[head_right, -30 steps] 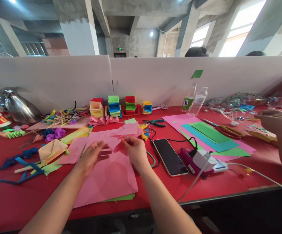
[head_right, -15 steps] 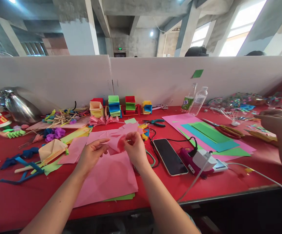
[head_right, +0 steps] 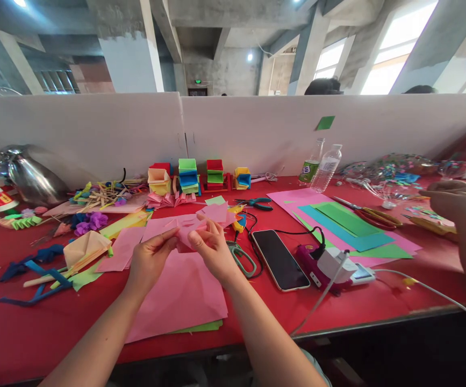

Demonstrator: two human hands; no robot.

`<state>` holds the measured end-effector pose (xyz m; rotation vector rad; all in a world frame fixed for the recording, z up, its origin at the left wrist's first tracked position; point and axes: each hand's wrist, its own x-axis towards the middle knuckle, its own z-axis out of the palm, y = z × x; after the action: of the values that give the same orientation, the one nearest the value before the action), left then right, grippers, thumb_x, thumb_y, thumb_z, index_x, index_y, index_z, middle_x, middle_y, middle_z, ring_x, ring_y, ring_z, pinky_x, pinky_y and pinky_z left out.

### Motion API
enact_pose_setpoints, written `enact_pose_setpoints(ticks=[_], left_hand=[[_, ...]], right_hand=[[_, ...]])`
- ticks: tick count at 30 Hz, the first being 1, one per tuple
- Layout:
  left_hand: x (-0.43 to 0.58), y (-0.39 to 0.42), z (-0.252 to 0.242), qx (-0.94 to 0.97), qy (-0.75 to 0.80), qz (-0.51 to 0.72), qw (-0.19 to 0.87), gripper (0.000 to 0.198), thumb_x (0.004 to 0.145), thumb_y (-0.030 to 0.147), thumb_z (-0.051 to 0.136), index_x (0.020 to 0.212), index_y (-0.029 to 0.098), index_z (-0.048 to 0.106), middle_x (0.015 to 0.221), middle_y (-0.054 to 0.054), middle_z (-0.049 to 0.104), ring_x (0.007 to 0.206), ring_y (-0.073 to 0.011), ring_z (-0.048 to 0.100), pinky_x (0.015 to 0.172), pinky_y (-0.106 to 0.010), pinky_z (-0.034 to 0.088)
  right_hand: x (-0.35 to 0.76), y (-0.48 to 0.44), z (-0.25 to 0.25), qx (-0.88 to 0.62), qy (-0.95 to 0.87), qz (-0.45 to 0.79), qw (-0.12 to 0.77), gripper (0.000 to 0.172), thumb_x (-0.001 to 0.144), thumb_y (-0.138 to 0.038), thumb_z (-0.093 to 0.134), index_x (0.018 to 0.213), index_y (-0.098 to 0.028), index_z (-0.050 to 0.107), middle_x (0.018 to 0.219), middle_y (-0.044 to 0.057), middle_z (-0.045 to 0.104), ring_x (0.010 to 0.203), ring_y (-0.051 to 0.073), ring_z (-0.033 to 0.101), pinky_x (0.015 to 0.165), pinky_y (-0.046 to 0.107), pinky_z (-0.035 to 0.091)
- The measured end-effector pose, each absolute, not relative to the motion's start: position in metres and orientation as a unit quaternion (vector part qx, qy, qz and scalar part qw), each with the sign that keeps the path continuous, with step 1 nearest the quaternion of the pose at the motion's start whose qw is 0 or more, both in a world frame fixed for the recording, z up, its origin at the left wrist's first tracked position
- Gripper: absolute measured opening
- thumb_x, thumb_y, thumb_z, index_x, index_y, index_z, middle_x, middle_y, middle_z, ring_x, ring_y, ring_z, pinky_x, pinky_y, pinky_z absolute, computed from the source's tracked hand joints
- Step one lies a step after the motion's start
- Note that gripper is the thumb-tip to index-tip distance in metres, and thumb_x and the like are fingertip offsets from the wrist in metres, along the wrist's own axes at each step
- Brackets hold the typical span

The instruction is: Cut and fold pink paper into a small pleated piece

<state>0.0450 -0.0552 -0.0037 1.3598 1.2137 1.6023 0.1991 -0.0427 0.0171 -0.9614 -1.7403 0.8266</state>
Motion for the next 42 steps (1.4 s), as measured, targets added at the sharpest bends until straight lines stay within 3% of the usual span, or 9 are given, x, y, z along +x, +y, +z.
enact_pose_setpoints(ticks=[3, 9, 14, 17, 20, 26, 31, 36, 42], left_hand=[[0.045, -0.056, -0.002, 0.553, 0.452, 0.604, 0.354, 0.028, 0.07, 0.02, 0.068, 0.097, 0.027, 0.071, 0.094, -0.001, 0.072, 0.085, -0.0196, 0.065, 0.081, -0.03, 0.048], [0.045, -0.06, -0.001, 0.615, 0.438, 0.588, 0.289, 0.029, 0.075, 0.018, 0.061, 0.101, 0.027, 0.069, 0.089, -0.001, 0.07, 0.078, -0.0157, 0.062, 0.077, -0.026, 0.047], [0.044, -0.058, -0.001, 0.593, 0.442, 0.603, 0.299, 0.026, 0.074, 0.019, 0.063, 0.099, 0.027, 0.07, 0.089, -0.001, 0.07, 0.076, -0.0148, 0.061, 0.074, -0.024, 0.046], [0.041, -0.053, -0.003, 0.553, 0.445, 0.624, 0.327, 0.028, 0.074, 0.023, 0.064, 0.101, 0.024, 0.069, 0.088, -0.001, 0.07, 0.076, -0.0147, 0.061, 0.074, -0.025, 0.046], [0.038, -0.048, -0.005, 0.527, 0.431, 0.639, 0.358, 0.029, 0.072, 0.025, 0.066, 0.101, 0.022, 0.068, 0.089, -0.002, 0.07, 0.082, -0.0155, 0.061, 0.077, -0.025, 0.046], [0.038, -0.046, -0.007, 0.514, 0.417, 0.629, 0.408, 0.029, 0.07, 0.027, 0.069, 0.098, 0.021, 0.069, 0.09, -0.003, 0.071, 0.087, -0.0167, 0.062, 0.08, -0.027, 0.046], [0.036, -0.045, -0.009, 0.501, 0.393, 0.616, 0.463, 0.03, 0.069, 0.03, 0.07, 0.098, 0.019, 0.069, 0.097, -0.006, 0.07, 0.088, -0.0185, 0.062, 0.081, -0.03, 0.045], [0.033, -0.046, -0.011, 0.496, 0.359, 0.606, 0.508, 0.03, 0.071, 0.031, 0.069, 0.099, 0.019, 0.068, 0.088, -0.004, 0.07, 0.081, -0.0146, 0.06, 0.078, -0.026, 0.044], [0.036, -0.044, -0.007, 0.46, 0.361, 0.63, 0.511, 0.02, 0.064, 0.028, 0.075, 0.08, 0.017, 0.069, 0.067, 0.002, 0.065, 0.062, -0.0095, 0.056, 0.065, -0.022, 0.045]], right_hand=[[0.201, -0.042, 0.018, -0.403, -0.711, 0.346, 0.462, 0.037, 0.075, -0.054, 0.057, 0.06, -0.022, 0.063, 0.11, 0.008, 0.057, 0.124, 0.028, 0.032, 0.103, 0.043, 0.022], [0.201, -0.04, 0.017, -0.39, -0.702, 0.361, 0.474, 0.039, 0.078, -0.053, 0.053, 0.057, -0.022, 0.065, 0.126, 0.005, 0.051, 0.129, 0.026, 0.026, 0.105, 0.04, 0.02], [0.204, -0.041, 0.017, -0.354, -0.711, 0.368, 0.484, 0.032, 0.081, -0.047, 0.054, 0.065, -0.023, 0.068, 0.121, 0.004, 0.056, 0.127, 0.026, 0.031, 0.106, 0.041, 0.018], [0.207, -0.039, 0.016, -0.344, -0.666, 0.394, 0.532, 0.028, 0.085, -0.043, 0.05, 0.079, -0.022, 0.068, 0.122, 0.005, 0.055, 0.121, 0.024, 0.041, 0.101, 0.039, 0.028], [0.209, -0.034, 0.012, -0.36, -0.616, 0.387, 0.585, 0.019, 0.079, -0.037, 0.06, 0.091, -0.023, 0.063, 0.111, 0.005, 0.06, 0.106, 0.021, 0.054, 0.092, 0.035, 0.038], [0.211, -0.028, 0.01, -0.354, -0.605, 0.431, 0.569, 0.036, 0.066, -0.029, 0.073, 0.096, -0.023, 0.055, 0.094, 0.003, 0.06, 0.091, 0.016, 0.056, 0.075, 0.028, 0.046], [0.213, -0.026, 0.009, -0.331, -0.6, 0.495, 0.534, 0.027, 0.065, -0.025, 0.073, 0.081, -0.021, 0.052, 0.074, -0.003, 0.056, 0.064, 0.011, 0.052, 0.058, 0.023, 0.042], [0.213, -0.025, 0.007, -0.343, -0.589, 0.484, 0.549, 0.027, 0.063, -0.025, 0.074, 0.073, -0.02, 0.048, 0.07, -0.005, 0.05, 0.059, 0.008, 0.046, 0.054, 0.021, 0.037], [0.208, -0.03, 0.011, -0.327, -0.6, 0.488, 0.543, 0.026, 0.064, -0.025, 0.072, 0.073, -0.02, 0.048, 0.075, -0.002, 0.055, 0.067, 0.012, 0.052, 0.06, 0.024, 0.042]])
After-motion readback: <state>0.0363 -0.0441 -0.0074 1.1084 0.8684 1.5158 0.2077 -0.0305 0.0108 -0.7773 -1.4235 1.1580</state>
